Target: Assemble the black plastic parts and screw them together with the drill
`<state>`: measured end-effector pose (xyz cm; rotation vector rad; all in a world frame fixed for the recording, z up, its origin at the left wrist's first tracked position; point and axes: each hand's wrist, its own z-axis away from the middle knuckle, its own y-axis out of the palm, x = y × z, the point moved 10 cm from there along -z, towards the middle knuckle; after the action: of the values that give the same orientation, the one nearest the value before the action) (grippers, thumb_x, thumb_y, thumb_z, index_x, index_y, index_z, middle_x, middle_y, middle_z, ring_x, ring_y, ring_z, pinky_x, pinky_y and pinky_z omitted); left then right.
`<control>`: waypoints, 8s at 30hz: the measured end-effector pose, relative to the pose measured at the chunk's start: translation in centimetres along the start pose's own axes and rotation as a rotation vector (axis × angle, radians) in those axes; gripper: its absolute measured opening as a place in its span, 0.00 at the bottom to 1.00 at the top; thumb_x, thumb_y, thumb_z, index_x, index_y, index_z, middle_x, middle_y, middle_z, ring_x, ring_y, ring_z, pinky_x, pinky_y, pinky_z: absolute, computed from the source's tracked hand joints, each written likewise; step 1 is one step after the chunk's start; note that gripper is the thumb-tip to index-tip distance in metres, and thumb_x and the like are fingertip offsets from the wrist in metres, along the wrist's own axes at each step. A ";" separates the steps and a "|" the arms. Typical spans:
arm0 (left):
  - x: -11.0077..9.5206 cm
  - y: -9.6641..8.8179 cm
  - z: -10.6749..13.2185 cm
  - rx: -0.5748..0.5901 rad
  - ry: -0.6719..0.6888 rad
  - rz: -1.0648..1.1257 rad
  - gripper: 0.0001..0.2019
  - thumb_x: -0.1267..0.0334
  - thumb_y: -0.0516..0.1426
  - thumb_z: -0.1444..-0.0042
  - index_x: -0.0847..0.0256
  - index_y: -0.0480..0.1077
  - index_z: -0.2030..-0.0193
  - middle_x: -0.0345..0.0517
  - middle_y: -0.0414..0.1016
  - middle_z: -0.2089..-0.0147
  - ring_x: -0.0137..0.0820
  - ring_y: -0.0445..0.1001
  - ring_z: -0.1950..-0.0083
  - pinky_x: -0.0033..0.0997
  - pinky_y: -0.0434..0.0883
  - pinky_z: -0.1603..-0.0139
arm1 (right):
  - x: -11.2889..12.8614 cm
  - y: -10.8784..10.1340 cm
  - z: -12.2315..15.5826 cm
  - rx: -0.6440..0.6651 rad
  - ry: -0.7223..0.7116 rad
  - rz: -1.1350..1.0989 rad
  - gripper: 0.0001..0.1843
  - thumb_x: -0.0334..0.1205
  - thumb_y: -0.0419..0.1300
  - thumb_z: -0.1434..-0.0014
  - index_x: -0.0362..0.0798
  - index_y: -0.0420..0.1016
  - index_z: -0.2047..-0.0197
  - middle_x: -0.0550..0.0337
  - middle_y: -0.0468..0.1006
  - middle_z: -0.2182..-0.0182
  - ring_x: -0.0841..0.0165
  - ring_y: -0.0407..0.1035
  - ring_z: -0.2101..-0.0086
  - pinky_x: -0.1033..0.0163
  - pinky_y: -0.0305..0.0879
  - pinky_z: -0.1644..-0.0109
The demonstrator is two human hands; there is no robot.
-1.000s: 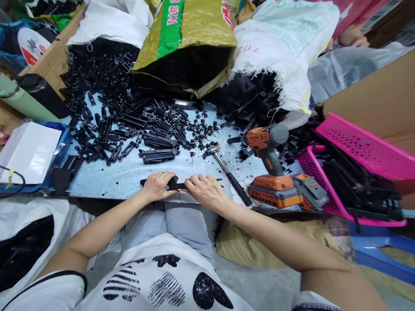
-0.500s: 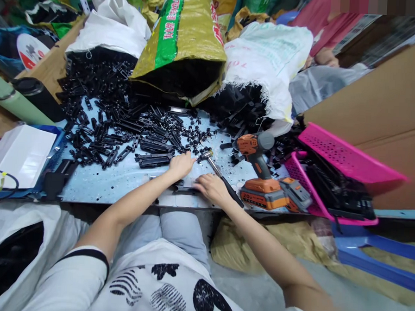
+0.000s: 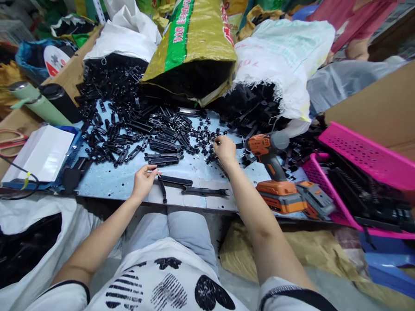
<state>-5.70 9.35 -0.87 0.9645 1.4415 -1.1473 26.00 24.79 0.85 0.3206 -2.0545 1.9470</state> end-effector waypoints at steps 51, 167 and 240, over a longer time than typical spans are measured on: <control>-1.8 12.9 5.1 0.726 1.013 -1.138 0.28 0.49 0.41 0.36 0.73 0.58 0.40 0.60 0.70 0.50 0.41 0.67 0.53 0.37 0.60 0.58 | 5.5 4.9 17.9 0.061 -0.890 0.214 0.30 0.56 0.46 0.36 0.44 0.63 0.40 0.52 0.73 0.65 0.65 0.67 0.65 0.63 0.58 0.64; 0.9 -5.7 -10.2 -0.049 0.133 -1.169 0.11 0.67 0.51 0.42 0.70 0.67 0.55 0.62 0.69 0.53 0.47 0.66 0.48 0.45 0.65 0.50 | 9.5 4.0 -15.1 -0.010 -0.182 -0.230 0.21 0.45 0.57 0.44 0.41 0.61 0.52 0.54 0.74 0.67 0.69 0.65 0.70 0.62 0.62 0.63; -14.3 2.9 6.8 0.226 0.984 -0.431 0.13 0.67 0.56 0.42 0.61 0.66 0.50 0.50 0.75 0.58 0.34 0.73 0.54 0.38 0.73 0.55 | 14.7 -0.4 16.9 0.099 -0.765 -1.026 0.25 0.50 0.61 0.44 0.52 0.59 0.46 0.50 0.74 0.53 0.62 0.68 0.49 0.48 0.62 0.42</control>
<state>1.01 3.44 12.56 1.5451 2.4244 -1.2058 11.46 8.43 5.82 1.9168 -1.5228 1.3137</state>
